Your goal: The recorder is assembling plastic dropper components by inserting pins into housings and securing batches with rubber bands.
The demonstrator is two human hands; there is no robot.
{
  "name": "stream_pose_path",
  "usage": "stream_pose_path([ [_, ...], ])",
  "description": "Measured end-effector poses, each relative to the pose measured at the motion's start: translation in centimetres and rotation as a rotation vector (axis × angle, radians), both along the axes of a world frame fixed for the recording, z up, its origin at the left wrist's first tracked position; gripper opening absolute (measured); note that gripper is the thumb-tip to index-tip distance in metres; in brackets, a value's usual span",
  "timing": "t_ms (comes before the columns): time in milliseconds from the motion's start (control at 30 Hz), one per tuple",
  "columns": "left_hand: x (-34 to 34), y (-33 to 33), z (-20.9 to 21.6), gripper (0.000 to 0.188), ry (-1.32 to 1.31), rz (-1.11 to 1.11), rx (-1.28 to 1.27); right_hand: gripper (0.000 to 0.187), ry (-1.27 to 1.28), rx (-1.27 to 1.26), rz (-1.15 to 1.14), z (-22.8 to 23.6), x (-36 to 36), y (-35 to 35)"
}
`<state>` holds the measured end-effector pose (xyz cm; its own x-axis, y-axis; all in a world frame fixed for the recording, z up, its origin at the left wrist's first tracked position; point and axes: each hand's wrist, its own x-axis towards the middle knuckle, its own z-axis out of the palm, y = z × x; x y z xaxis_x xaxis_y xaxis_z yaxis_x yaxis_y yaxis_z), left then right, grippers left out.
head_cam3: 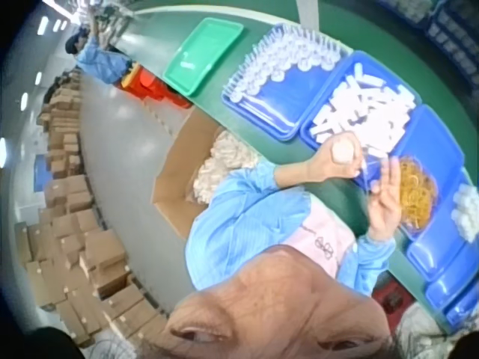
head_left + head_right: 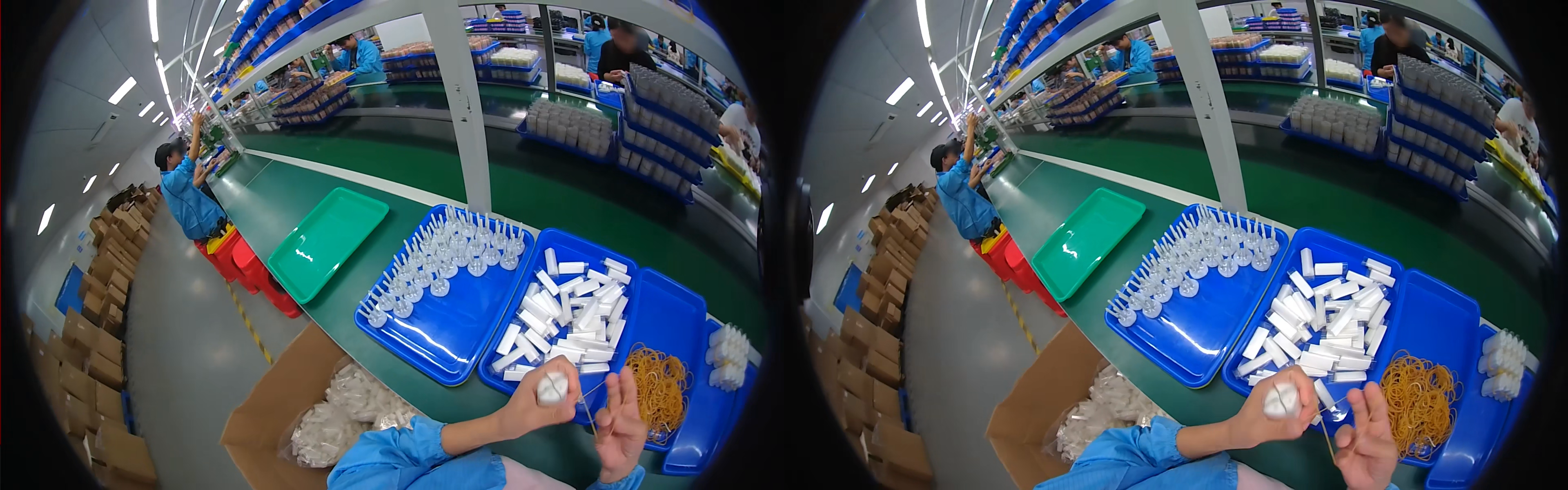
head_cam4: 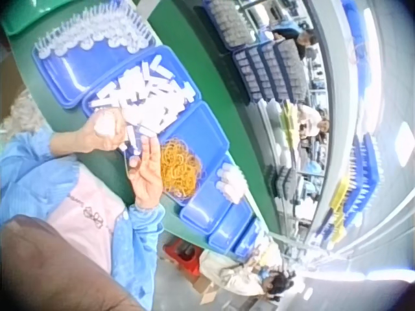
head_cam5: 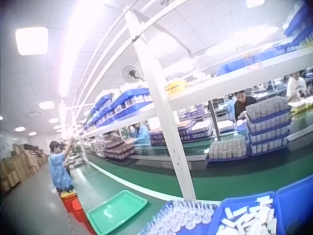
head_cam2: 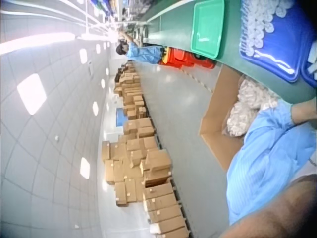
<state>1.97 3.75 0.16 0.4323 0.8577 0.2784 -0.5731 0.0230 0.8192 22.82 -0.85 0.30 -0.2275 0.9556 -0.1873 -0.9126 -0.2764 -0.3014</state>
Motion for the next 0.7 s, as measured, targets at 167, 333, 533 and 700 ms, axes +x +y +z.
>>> stream_pose_path([
  [167, -0.1, 0.4, 0.1, 0.085, 0.615, 0.209, 0.529, 0.071, -0.532, 0.166, 0.067, 1.2, -2.8, -0.2],
  [333, 0.2, 0.3, -0.3, 0.083, 0.938, 0.001, 0.431, 0.024, -1.654, 0.636, -0.092, 5.5, -4.7, -1.2],
  [533, 2.5, -1.0, -1.7, 0.08, 0.676, -0.291, 0.219, 0.036, -1.81, 0.872, -0.156, 3.4, -3.2, -1.3],
  [700, 2.3, -0.1, -0.7, 0.105, 0.446, -0.386, -0.013, 0.028, -1.686, 0.865, -0.124, 3.5, -2.7, -0.8],
])
